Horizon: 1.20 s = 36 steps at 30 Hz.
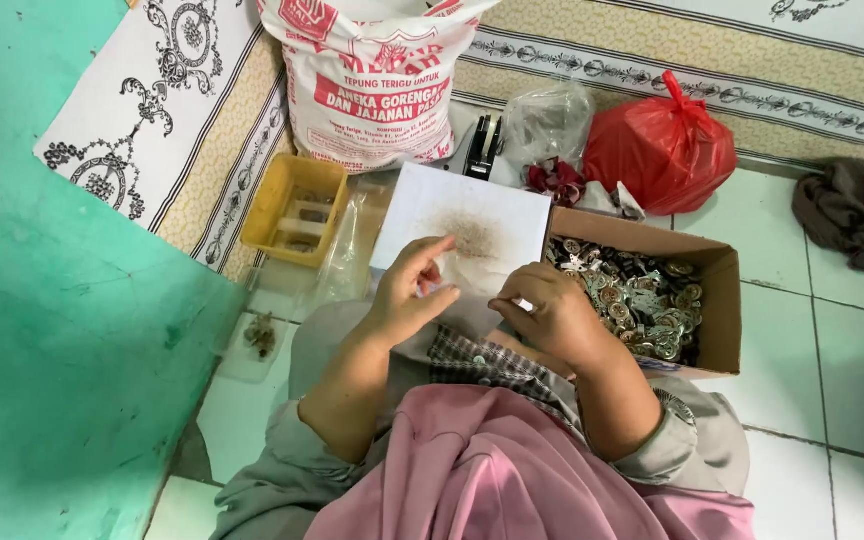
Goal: Sorting and bagging small metal badges from a bulk container on the floor.
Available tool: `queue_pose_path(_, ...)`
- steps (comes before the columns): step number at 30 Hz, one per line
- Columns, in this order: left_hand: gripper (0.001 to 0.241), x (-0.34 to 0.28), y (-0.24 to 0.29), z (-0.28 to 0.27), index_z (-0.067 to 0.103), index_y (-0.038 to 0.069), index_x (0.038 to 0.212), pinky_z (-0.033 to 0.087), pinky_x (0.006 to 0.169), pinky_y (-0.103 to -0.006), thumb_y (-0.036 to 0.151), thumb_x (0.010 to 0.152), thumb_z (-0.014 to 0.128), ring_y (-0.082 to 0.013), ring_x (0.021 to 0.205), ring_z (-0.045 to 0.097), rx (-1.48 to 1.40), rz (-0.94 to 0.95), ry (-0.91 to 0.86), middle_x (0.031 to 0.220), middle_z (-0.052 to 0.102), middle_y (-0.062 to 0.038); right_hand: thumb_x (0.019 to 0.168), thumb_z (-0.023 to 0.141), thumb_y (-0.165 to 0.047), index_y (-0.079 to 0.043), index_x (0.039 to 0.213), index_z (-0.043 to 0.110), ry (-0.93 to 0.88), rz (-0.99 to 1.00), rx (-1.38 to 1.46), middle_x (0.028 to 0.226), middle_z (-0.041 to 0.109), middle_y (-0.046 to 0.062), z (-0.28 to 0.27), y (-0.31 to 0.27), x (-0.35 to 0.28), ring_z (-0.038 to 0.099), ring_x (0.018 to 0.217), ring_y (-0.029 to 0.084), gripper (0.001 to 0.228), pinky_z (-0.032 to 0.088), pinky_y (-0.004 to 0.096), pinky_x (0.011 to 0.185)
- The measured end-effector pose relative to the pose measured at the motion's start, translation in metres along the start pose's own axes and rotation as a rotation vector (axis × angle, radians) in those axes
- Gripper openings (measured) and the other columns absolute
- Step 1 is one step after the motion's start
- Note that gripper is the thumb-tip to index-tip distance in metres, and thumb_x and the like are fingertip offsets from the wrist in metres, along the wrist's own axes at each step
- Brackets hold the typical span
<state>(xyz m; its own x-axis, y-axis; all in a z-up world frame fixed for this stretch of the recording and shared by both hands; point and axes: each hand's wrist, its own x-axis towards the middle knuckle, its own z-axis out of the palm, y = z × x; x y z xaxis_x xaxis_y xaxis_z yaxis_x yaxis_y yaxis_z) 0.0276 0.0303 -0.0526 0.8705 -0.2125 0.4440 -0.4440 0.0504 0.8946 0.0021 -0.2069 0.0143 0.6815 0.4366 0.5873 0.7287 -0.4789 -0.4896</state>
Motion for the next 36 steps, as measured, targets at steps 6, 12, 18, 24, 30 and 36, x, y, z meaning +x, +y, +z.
queue_pose_path(6, 0.054, 0.004, 0.021, 0.004, 0.068, 0.003, 0.132, 0.046, 0.083, -0.0322, 0.011, 0.08, 0.081, -0.0225, 0.101, 0.058, 0.143, -0.358, -0.098, 0.125, 0.067, -0.018, 0.079, 0.078, 0.008, -0.004, 0.086, 0.073, 0.074, 0.02, 0.129, 0.078, 0.072, 0.012, 0.007, 0.006, -0.013, 0.073, 0.072, 0.031, 0.014, 0.059, 0.039, 0.065)
queue_pose_path(12, 0.004, -0.004, -0.027, 0.024, 0.075, 0.006, 0.091, 0.046, 0.063, -0.0288, 0.003, 0.089, 0.075, -0.0124, 0.069, 0.053, -0.003, -0.223, -0.037, 0.076, 0.068, -0.009, 0.079, 0.078, 0.011, 0.003, 0.139, 0.048, 0.089, 0.205, 0.688, 0.091, 0.071, 0.021, 0.023, 0.065, -0.056, 0.072, 0.083, 0.026, 0.067, 0.061, 0.038, 0.075)
queue_pose_path(18, 0.006, 0.031, -0.056, 0.035, 0.076, 0.009, 0.09, 0.051, 0.061, -0.0338, 0.015, 0.086, 0.076, -0.0224, 0.066, 0.064, 0.29, -0.304, -0.07, 0.076, 0.071, -0.01, 0.08, 0.084, -0.002, -0.001, 0.099, 0.079, 0.077, 0.768, 0.302, 0.081, 0.076, 0.016, 0.042, 0.108, -0.063, 0.068, 0.077, 0.018, 0.019, 0.053, 0.036, 0.069)
queue_pose_path(24, 0.01, 0.125, -0.078, 0.036, 0.077, 0.014, 0.094, 0.06, 0.07, -0.0342, 0.018, 0.085, 0.075, -0.0235, 0.079, 0.071, 0.474, -0.229, 0.045, 0.09, 0.075, -0.005, 0.094, 0.073, 0.0, 0.003, 0.102, 0.073, 0.337, 0.759, 0.34, 0.084, 0.073, 0.02, 0.043, 0.147, 0.01, 0.073, 0.072, 0.023, 0.009, 0.062, 0.036, 0.064)
queue_pose_path(30, 0.007, 0.164, -0.096, 0.033, 0.077, 0.014, 0.091, 0.06, 0.066, -0.0323, 0.014, 0.084, 0.077, -0.023, 0.074, 0.07, 0.469, -0.086, 0.076, 0.091, 0.074, -0.005, 0.099, 0.075, -0.007, -0.004, 0.106, 0.074, 0.448, 0.65, 0.148, 0.086, 0.073, 0.014, 0.054, 0.182, 0.021, 0.07, 0.081, 0.017, 0.008, 0.056, 0.035, 0.067)
queue_pose_path(36, 0.005, 0.09, -0.158, 0.02, 0.076, 0.016, 0.09, 0.06, 0.076, -0.0351, 0.015, 0.085, 0.076, -0.0249, 0.087, 0.069, 0.744, -0.215, -0.222, 0.087, 0.073, -0.003, 0.09, 0.08, -0.005, -0.009, 0.093, 0.079, 0.25, 0.449, 0.023, 0.098, 0.078, 0.012, 0.114, 0.214, -0.058, 0.074, 0.095, 0.027, 0.005, 0.061, 0.035, 0.079)
